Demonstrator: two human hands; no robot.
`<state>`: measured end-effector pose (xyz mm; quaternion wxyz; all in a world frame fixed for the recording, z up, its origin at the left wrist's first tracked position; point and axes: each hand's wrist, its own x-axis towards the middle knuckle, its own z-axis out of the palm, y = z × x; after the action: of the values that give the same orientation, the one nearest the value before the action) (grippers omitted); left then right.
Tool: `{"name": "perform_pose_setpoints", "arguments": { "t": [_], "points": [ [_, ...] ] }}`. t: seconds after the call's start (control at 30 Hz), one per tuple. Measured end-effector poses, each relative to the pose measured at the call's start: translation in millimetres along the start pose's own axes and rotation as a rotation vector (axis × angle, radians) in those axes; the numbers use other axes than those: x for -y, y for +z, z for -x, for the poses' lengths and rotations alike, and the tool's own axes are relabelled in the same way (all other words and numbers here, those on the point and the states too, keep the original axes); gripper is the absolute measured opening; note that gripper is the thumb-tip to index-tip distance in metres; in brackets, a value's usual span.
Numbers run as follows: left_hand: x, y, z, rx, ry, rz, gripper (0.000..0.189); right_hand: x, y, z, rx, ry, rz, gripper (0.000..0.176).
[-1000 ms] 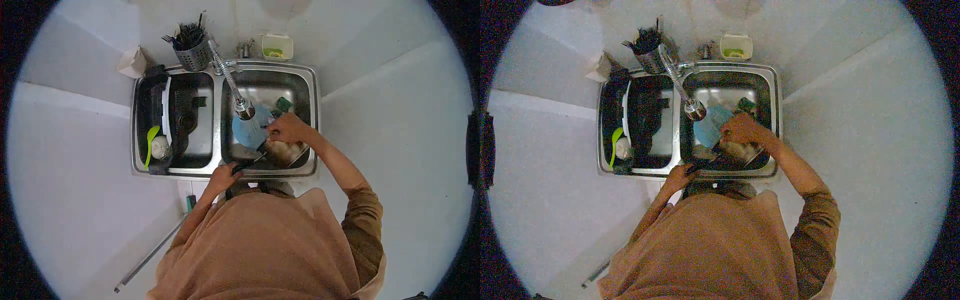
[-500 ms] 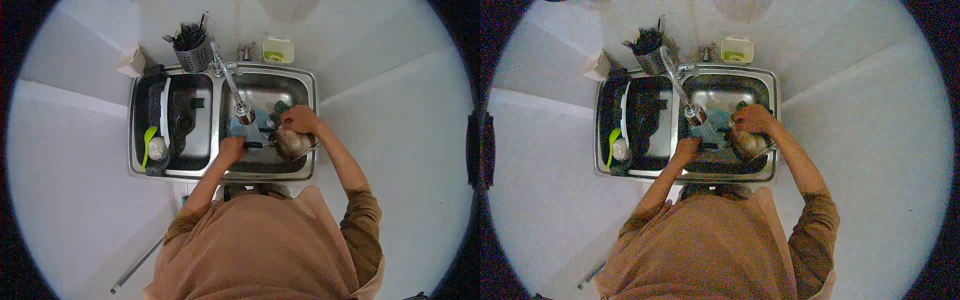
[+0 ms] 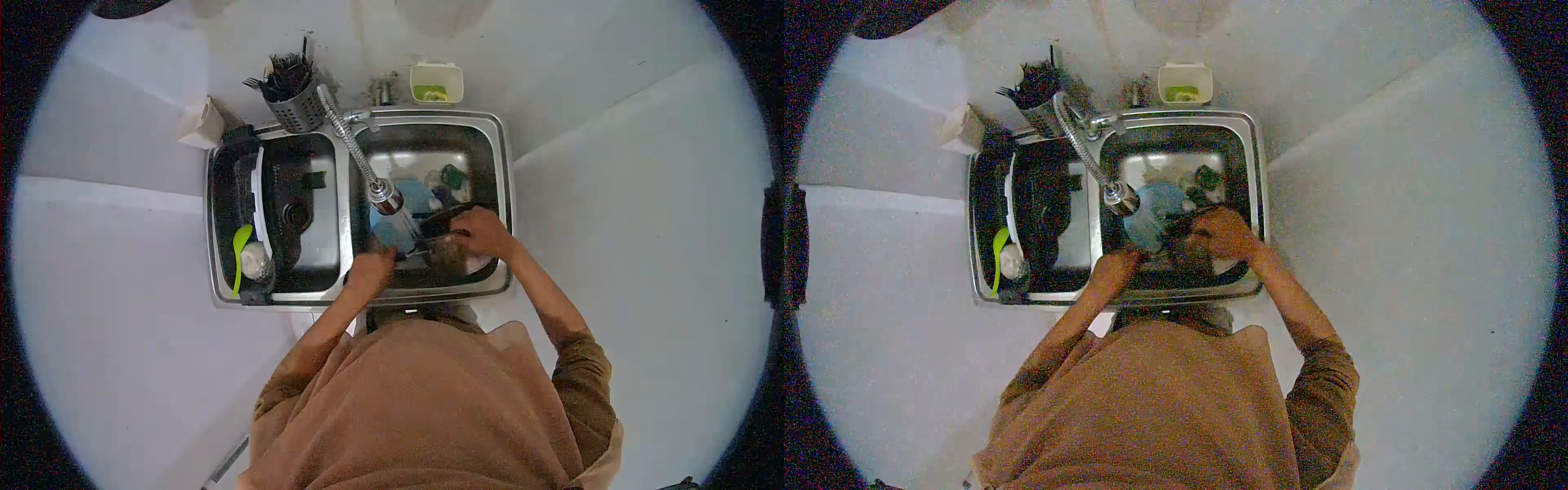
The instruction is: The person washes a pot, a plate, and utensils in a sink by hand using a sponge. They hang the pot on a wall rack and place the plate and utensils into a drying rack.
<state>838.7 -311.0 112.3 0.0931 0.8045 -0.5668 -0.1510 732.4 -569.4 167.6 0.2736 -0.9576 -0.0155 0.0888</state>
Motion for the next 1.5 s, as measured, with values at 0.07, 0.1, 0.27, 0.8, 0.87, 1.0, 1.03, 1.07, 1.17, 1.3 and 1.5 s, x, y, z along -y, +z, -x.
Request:
{"name": "perform_pose_setpoints", "arguments": {
  "t": [0.07, 0.1, 0.27, 0.8, 0.87, 1.0, 1.03, 1.07, 1.17, 1.3, 1.5],
  "points": [
    [-7, -13, 14, 0.016, -0.040, -0.029, 0.036, 8, 7, -1, -0.030, -0.043, -0.015, 0.025],
    [-12, -24, 18, 0.138, -0.112, -0.036, 0.037, 11, 9, -4, -0.030, -0.048, -0.017, 0.025],
    [-26, -52, 37, 0.321, -0.203, 0.111, 0.038, 19, -6, -27, -0.141, -0.242, -0.080, 0.026],
    [-68, -25, 22, 0.298, -0.358, 0.667, 0.047, -28, -14, -195, -0.043, 0.368, -1.079, 0.062],
    [-70, -15, 23, 0.255, -0.384, 0.712, 0.047, -27, -3, -215, -0.012, 0.411, -1.187, 0.066],
    [-70, -9, 27, 0.176, -0.373, 0.651, 0.048, -27, 9, -240, -0.062, 0.493, -1.442, 0.066],
    [-70, -10, 28, 0.141, -0.355, 0.658, 0.049, -28, 8, -243, -0.053, 0.492, -1.440, 0.066],
    [-70, -12, 28, 0.138, -0.362, 0.661, 0.049, -32, 5, -245, -0.041, 0.421, -1.483, 0.064],
    [-73, -20, 28, 0.159, -0.391, 0.717, 0.050, -27, -9, -263, -0.086, 0.401, -1.533, 0.060],
    [-75, -17, 26, 0.299, -0.442, 0.632, 0.046, -24, -17, -266, -0.092, 0.394, -1.546, 0.046],
    [-67, -6, 27, 0.212, -0.323, 0.687, 0.038, -25, -45, -164, -0.529, 0.214, -0.277, 0.025]
  ]
}}
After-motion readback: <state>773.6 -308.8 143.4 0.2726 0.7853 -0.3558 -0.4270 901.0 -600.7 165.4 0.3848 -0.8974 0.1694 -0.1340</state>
